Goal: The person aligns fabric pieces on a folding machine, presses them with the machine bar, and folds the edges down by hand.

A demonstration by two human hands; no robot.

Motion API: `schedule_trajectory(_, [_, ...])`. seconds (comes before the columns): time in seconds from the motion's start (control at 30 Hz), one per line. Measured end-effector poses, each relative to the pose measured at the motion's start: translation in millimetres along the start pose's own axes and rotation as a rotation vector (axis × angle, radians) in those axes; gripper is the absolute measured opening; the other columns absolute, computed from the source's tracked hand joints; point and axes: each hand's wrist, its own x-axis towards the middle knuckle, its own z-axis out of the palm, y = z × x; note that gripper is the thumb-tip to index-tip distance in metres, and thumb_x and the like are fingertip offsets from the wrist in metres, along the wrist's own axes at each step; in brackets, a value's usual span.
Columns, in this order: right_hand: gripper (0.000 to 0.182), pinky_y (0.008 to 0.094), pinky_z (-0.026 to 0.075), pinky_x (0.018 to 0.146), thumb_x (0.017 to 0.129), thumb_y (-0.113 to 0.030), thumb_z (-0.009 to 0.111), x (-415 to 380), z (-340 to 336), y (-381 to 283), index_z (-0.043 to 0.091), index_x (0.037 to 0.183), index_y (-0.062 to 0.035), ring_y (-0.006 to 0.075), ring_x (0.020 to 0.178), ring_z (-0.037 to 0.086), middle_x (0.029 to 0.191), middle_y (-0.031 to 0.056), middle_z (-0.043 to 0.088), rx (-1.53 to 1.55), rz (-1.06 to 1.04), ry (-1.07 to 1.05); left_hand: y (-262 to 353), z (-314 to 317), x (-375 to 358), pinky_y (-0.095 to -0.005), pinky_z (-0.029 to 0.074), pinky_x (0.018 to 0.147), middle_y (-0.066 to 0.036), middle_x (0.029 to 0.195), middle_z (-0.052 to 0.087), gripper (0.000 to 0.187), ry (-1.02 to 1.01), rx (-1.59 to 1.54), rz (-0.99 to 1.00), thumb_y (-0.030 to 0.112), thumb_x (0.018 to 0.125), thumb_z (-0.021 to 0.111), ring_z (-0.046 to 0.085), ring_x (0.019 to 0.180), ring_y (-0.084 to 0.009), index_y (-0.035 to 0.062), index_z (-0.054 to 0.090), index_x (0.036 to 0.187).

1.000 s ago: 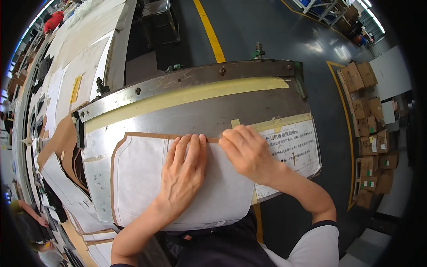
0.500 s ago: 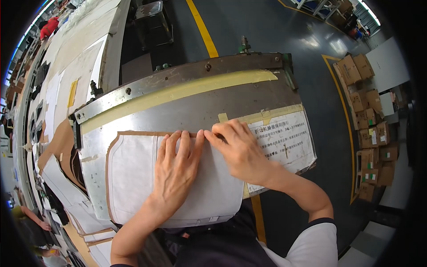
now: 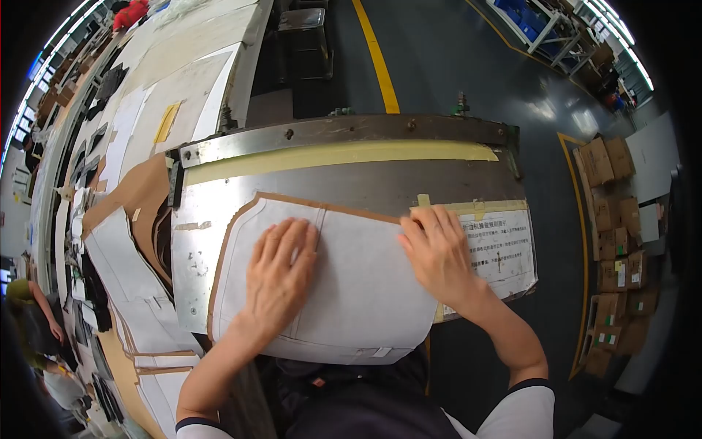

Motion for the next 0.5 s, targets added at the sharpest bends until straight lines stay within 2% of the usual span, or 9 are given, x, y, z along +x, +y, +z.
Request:
schedule_trajectory(0.1, [0.038, 0.0415, 0.047, 0.087, 0.079, 0.005, 0.061, 26, 24, -16, 0.061, 0.117, 0.0084, 0.0314, 0.098, 0.055, 0.108, 0.0162, 0.056, 0.107, -0.032, 0.055, -14, -7, -6, -0.0455, 0.047, 0.104, -0.016, 0.133, 0.060, 0.045, 0.031, 0.018, 0.009, 0.006, 0.084, 0.073, 0.056, 0.126, -0.0348, -0.0023, 0.063, 0.127])
schedule_trajectory(0.13, [0.044, 0.0419, 0.046, 0.089, 0.078, 0.006, 0.061, 35, 33, -23, 0.058, 0.122, 0.0088, 0.0312, 0.101, 0.053, 0.111, 0.0160, 0.056, 0.119, -0.046, 0.068, -16, -7, -8, -0.0463, 0.045, 0.106, -0.016, 0.135, 0.058, 0.047, 0.010, 0.021, 0.007, 0.008, 0.085, 0.074, 0.055, 0.128, -0.0348, -0.0015, 0.062, 0.129])
schedule_trajectory(0.23, [0.044, 0.0419, 0.046, 0.091, 0.078, 0.006, 0.061, 56, 54, -40, 0.059, 0.122, 0.0093, 0.0310, 0.103, 0.053, 0.112, 0.0157, 0.056, 0.127, -0.084, 0.051, -25, -8, -9, -0.0475, 0.043, 0.108, -0.017, 0.137, 0.057, 0.050, 0.017, -0.003, 0.005, 0.011, 0.086, 0.075, 0.054, 0.129, -0.0350, -0.0001, 0.060, 0.132])
schedule_trajectory(0.4, [0.042, 0.0419, 0.045, 0.091, 0.079, 0.006, 0.061, 69, 63, -53, 0.062, 0.121, 0.0095, 0.0302, 0.107, 0.053, 0.114, 0.0147, 0.055, 0.101, -0.073, 0.066, -42, -17, -11, -0.0489, 0.041, 0.111, -0.019, 0.141, 0.053, 0.054, -0.019, 0.016, -0.054, 0.027, 0.088, 0.076, 0.049, 0.134, -0.0361, 0.0012, 0.059, 0.133])
schedule_trajectory(0.5, [0.043, 0.0421, 0.044, 0.091, 0.079, 0.006, 0.061, 71, 62, -54, 0.063, 0.122, 0.0093, 0.0303, 0.107, 0.053, 0.114, 0.0146, 0.056, 0.120, -0.055, 0.044, -47, -13, -12, -0.0513, 0.037, 0.114, -0.019, 0.140, 0.053, 0.053, -0.006, -0.014, -0.044, 0.032, 0.093, 0.072, 0.049, 0.133, -0.0361, 0.0021, 0.058, 0.134])
